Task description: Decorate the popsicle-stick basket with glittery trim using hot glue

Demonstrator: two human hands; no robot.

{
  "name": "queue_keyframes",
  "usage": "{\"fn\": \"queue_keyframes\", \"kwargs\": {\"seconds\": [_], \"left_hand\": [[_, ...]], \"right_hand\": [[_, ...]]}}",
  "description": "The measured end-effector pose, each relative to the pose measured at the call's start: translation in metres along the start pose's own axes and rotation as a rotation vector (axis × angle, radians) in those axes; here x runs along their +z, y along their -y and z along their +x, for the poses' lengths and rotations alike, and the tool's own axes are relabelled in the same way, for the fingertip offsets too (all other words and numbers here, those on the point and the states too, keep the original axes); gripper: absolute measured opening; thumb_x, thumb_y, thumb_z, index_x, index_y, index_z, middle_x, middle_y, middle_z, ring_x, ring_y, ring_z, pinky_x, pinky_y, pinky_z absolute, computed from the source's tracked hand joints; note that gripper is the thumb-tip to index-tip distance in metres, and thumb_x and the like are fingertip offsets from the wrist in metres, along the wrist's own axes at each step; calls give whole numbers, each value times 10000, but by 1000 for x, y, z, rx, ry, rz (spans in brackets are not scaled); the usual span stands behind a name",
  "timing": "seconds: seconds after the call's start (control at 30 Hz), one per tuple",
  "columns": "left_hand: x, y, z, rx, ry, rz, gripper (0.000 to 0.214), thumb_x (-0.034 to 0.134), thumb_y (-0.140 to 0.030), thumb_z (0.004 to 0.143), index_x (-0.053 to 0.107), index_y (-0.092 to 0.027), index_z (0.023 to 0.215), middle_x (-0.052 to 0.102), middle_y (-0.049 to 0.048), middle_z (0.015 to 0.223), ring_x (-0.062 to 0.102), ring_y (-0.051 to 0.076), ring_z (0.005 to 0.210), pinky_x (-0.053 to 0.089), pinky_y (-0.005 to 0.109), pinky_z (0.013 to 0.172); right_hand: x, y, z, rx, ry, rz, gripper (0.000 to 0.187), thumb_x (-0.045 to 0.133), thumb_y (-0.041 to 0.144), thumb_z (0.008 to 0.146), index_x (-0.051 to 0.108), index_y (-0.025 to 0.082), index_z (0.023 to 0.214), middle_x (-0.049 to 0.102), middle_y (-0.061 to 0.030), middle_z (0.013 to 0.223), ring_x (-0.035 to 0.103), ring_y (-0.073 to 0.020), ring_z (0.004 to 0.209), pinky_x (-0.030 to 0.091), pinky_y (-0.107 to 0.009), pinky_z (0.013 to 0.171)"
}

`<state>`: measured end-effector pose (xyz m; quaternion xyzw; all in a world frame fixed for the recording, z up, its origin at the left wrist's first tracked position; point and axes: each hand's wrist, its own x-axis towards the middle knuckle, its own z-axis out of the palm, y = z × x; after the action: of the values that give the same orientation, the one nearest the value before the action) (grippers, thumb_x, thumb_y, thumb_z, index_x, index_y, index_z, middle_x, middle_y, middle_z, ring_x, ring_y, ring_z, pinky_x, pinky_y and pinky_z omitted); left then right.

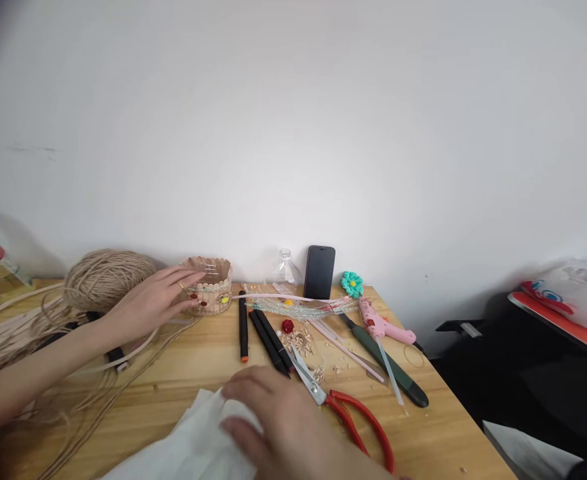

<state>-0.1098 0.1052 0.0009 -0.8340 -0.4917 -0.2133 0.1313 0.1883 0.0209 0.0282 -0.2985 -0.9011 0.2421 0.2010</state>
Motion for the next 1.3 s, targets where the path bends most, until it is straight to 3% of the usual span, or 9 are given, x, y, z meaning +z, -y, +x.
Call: {"fn": "queue_keyframes", "kwargs": {"seconds": [0.13,0.27,0.4,0.5,0.6,0.77,0.9,1.1,1.3], "left_hand": [[-11,-2,-9,-2,-51,-30,364,397,-301,966,552,-131,1248,600,125,1294,481,273,1254,396,483,1074],[-23,-29,-32,49,-55,-172,295,405,-303,974,574,-191,1187,655,73,1194,557,211,1154,450,381,1017],[-21,-85,-60,266,170,-405,364,504,-414,923,524,-262,1253,646,43,1239,575,207,1144,492,314,949],[-15,-122,-73,464,219,-272,250,523,-281,935,583,-269,1177,691,4,1185,629,189,1067,495,293,934],[-10,-137,-78,479,342,-206,259,587,-273,902,606,-291,1160,695,-15,1182,643,188,1038,507,290,915],[3,-133,-87,478,332,-223,213,591,-293,900,624,-312,1110,690,-34,1185,624,179,1044,476,323,968],[16,-124,-92,460,170,-220,178,548,-303,912,651,-332,1054,729,-37,1101,657,188,981,488,339,970],[12,-104,-87,505,285,-74,308,525,-170,892,610,-277,1169,666,-3,1245,646,195,1088,529,299,901],[9,-96,-87,473,371,-19,372,407,-153,950,504,-187,1307,608,48,1323,598,215,1174,474,321,963]], "right_hand": [[-30,-39,3,159,-170,-363,222,429,210,956,649,216,984,694,-24,989,659,-150,875,532,-264,758],[-40,-92,9,283,-214,-511,217,447,129,926,639,146,1027,675,-96,1076,636,-230,992,523,-392,855],[-36,-125,18,313,-143,-634,281,570,217,914,568,149,1187,582,-98,1223,554,-239,1135,482,-449,939],[-32,-136,26,346,-77,-710,318,579,319,922,556,157,1196,570,-88,1205,579,-221,1067,500,-446,899],[-36,-135,31,362,-27,-746,264,563,323,932,584,152,1132,599,-77,1134,603,-191,986,523,-400,847],[-59,-118,37,352,-109,-702,211,553,309,938,608,155,1072,612,-68,1106,602,-183,984,519,-391,852],[-86,-110,41,351,-231,-594,194,543,298,946,613,150,1049,628,-58,1057,616,-165,933,530,-366,819],[-115,-111,45,337,-362,-508,203,538,315,947,616,138,1011,647,-39,957,628,-140,825,535,-331,761],[-114,-111,45,299,-359,-578,232,470,239,928,631,196,1089,675,-49,1037,630,-183,889,496,-300,752]]}}
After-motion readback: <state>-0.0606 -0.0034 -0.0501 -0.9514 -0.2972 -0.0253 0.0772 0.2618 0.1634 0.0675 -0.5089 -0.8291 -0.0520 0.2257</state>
